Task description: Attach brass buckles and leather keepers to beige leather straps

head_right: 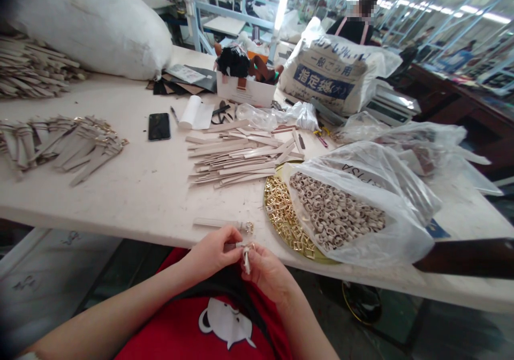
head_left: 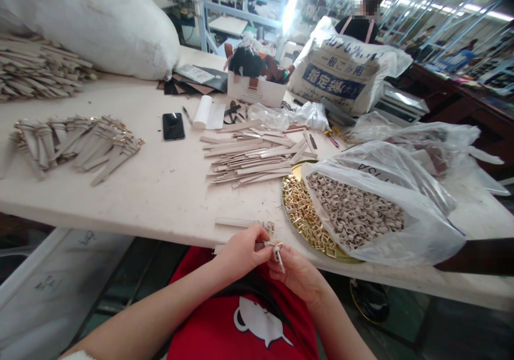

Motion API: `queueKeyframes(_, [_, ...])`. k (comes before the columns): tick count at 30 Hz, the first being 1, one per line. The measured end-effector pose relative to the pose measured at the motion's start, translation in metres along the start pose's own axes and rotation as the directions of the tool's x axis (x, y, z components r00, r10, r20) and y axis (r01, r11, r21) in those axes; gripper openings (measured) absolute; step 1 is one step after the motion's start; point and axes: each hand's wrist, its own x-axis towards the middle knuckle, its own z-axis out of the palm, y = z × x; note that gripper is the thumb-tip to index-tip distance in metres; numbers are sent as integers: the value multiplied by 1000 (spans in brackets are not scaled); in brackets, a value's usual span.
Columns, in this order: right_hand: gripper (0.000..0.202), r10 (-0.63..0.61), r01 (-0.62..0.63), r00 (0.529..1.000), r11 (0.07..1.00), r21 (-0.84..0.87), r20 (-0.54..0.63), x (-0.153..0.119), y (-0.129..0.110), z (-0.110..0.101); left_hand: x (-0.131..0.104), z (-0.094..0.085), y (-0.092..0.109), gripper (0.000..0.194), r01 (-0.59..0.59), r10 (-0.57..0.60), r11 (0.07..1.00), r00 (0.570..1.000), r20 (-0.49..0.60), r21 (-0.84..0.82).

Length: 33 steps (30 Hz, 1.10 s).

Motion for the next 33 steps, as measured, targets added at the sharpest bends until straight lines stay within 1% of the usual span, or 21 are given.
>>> queueKeyframes(2, [26, -40, 40, 999, 999, 10, -4, 0, 0, -1, -1, 0, -1, 20, 7, -7, 1000, 1000, 21, -1])
queueKeyframes(3, [26, -79, 80, 997, 997, 8, -20, 0, 0, -1, -2, 0, -2, 19, 11, -11, 1000, 1000, 25, -16])
queueKeyframes(5, [27, -186, 184, 979, 982, -31, -79, 1, -1, -2, -4, -1, -4, 17, 17, -15, 998, 1000, 21, -66])
queueKeyframes(6, [28, -243, 236, 963, 969, -77, -115, 1, -2, -2, -5, -2, -4, 17, 21, -18, 995, 1000, 24, -101])
queueKeyframes(7, [29, -304, 283, 940, 948, -144, -156, 2, -3, -2, -6, -2, -4, 17, 28, -22, 989, 999, 38, -147])
queueKeyframes(9, [29, -419, 341, 878, 887, -309, -233, 3, -4, -3, -8, -3, -3, 19, 57, -32, 965, 995, 98, -256])
queueKeyframes(11, [29, -510, 363, 813, 821, -440, -280, 3, -4, -3, -9, -1, 0, 22, 94, -47, 936, 989, 143, -338])
queueKeyframes(12, [30, -536, 363, 793, 797, -484, -289, 2, -4, -3, -8, 0, 1, 23, 107, -59, 929, 988, 144, -355])
queueKeyframes(13, [31, -547, 355, 788, 778, -518, -282, 1, -4, -3, -8, 1, 1, 24, 114, -69, 926, 988, 136, -360])
queueKeyframes(15, [31, -528, 325, 821, 746, -582, -218, -2, -4, -4, -6, 4, 0, 26, 121, -81, 926, 989, 124, -357])
queueKeyframes(17, [27, -493, 296, 858, 703, -647, -143, -6, -3, -6, -5, 6, -3, 28, 137, -79, 912, 984, 162, -387])
queueKeyframes(18, [25, -493, 294, 862, 679, -673, -121, -7, -2, -7, -5, 5, -5, 29, 158, -78, 898, 976, 205, -411])
queueKeyframes(20, [21, -536, 299, 836, 623, -722, -116, -8, 2, -10, -5, 4, -9, 28, 230, -92, 864, 946, 309, -447])
queueKeyframes(22, [18, -586, 302, 803, 560, -772, -111, -7, 6, -11, -5, 3, -13, 26, 311, -138, 832, 918, 372, -459])
queueKeyframes(24, [15, -601, 304, 795, 506, -807, -78, -6, 9, -13, -5, 3, -15, 24, 356, -185, 806, 910, 371, -473])
queueKeyframes(27, [13, -565, 307, 825, 453, -837, -3, -7, 10, -14, -5, 5, -15, 23, 367, -210, 782, 916, 341, -504])
queueKeyframes(29, [12, -529, 313, 848, 434, -845, 43, -10, 10, -15, -6, 6, -13, 23, 356, -204, 783, 922, 329, -511])
queueKeyframes(30, [13, -523, 316, 851, 431, -845, 51, -11, 11, -15, -6, 7, -11, 22, 347, -198, 787, 925, 324, -510])
queueKeyframes(31, [13, -531, 316, 846, 433, -845, 44, -12, 11, -15, -6, 8, -9, 21, 339, -192, 793, 928, 321, -506])
queueKeyframes(33, [14, -588, 305, 809, 440, -844, -14, -12, 14, -13, -6, 9, -5, 21, 329, -186, 805, 930, 317, -494])
